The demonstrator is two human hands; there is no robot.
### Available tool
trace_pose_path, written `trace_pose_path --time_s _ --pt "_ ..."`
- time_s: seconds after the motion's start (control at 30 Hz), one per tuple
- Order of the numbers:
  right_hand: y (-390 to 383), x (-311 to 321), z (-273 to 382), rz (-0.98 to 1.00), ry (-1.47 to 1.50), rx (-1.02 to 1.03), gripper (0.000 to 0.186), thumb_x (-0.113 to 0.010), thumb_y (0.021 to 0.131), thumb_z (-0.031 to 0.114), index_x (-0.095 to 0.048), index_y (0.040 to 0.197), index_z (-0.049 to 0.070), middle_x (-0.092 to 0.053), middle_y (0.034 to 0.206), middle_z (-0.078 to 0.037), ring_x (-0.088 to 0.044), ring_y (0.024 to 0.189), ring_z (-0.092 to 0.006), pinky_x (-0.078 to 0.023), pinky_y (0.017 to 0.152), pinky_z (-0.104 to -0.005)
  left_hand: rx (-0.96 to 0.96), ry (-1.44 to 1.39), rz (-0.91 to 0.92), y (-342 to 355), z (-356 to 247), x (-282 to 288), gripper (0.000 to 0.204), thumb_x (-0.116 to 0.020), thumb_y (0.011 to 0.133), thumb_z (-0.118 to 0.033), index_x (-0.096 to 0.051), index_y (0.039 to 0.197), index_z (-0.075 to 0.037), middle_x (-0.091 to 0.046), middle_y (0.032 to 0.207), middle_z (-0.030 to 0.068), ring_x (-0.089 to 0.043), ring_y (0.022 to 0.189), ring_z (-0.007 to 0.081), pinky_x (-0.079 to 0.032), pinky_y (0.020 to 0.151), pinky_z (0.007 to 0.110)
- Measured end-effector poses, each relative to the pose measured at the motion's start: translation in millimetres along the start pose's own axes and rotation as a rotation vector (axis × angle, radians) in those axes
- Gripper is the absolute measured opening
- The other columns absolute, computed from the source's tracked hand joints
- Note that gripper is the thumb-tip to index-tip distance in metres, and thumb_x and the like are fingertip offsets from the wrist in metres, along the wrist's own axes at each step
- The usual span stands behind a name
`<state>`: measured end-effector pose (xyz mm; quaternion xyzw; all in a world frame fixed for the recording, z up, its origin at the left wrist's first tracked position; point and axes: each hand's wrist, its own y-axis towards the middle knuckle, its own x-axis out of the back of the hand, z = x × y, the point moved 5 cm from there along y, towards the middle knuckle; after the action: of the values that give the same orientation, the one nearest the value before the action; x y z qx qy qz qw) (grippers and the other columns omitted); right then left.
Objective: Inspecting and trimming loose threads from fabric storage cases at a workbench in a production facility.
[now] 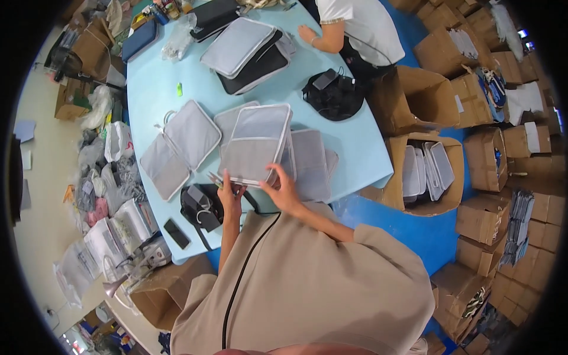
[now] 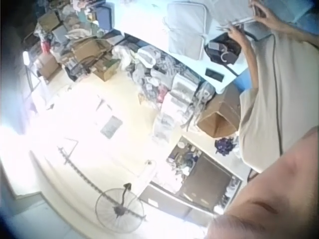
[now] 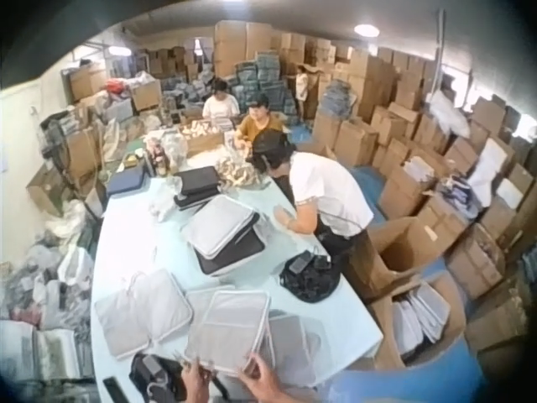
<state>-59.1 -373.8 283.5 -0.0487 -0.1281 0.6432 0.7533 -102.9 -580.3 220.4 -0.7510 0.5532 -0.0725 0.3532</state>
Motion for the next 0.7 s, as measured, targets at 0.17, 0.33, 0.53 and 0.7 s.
trace_pose_path --time_s 0.17,0.33,0.53,0.7 --pt "-39 5 12 0.389 0.048 -0.019 0.052 -0.074 0.092 0.011 -0.056 0.141 0.016 -0.071 0.096 -0.004 -0.066 0.08 -0.0141 -0.057 0.072 -0.0293 0.03 0.002 -0.118 -12 -2 11 0.032 -0.081 0.089 -0.012 -0.064 0.116 -0.007 -0.069 0.096 -0.0003 -0.067 0.075 0.0093 -0.054 0.057 0.026" --pt "-42 65 84 -0.019 -0.399 0.503 0.034 -0.078 0.085 0.008 -0.072 0.118 0.008 -0.066 0.095 -0.006 -0.064 0.098 -0.0264 -0.054 0.087 -0.0376 0.029 -0.03 -0.013 -37 -35 6 0.02 -0.079 0.09 -0.014 -0.063 0.102 -0.009 -0.059 0.076 -0.0061 -0.054 0.06 0.0052 -0.045 0.051 0.022" --pt "-33 88 101 0.001 -0.628 0.924 0.032 -0.085 0.071 0.008 -0.077 0.102 0.012 -0.066 0.104 -0.001 -0.062 0.106 -0.0266 -0.047 0.084 -0.039 0.035 0.135 0.219 -39 -50 -8 0.026 -0.079 0.091 -0.019 -0.061 0.108 -0.01 -0.063 0.09 -0.004 -0.063 0.074 0.0055 -0.043 0.052 0.02" --pt "-6 68 31 0.012 -0.635 0.91 0.019 -0.077 0.077 0.003 -0.076 0.095 0.011 -0.065 0.097 -0.002 -0.062 0.097 -0.024 -0.047 0.084 -0.0367 -0.114 0.377 0.09 34 -46 0 0.056 -0.08 0.094 -0.029 -0.031 0.069 -0.022 -0.053 0.074 -0.0051 -0.048 0.06 0.0074 -0.04 0.053 0.026"
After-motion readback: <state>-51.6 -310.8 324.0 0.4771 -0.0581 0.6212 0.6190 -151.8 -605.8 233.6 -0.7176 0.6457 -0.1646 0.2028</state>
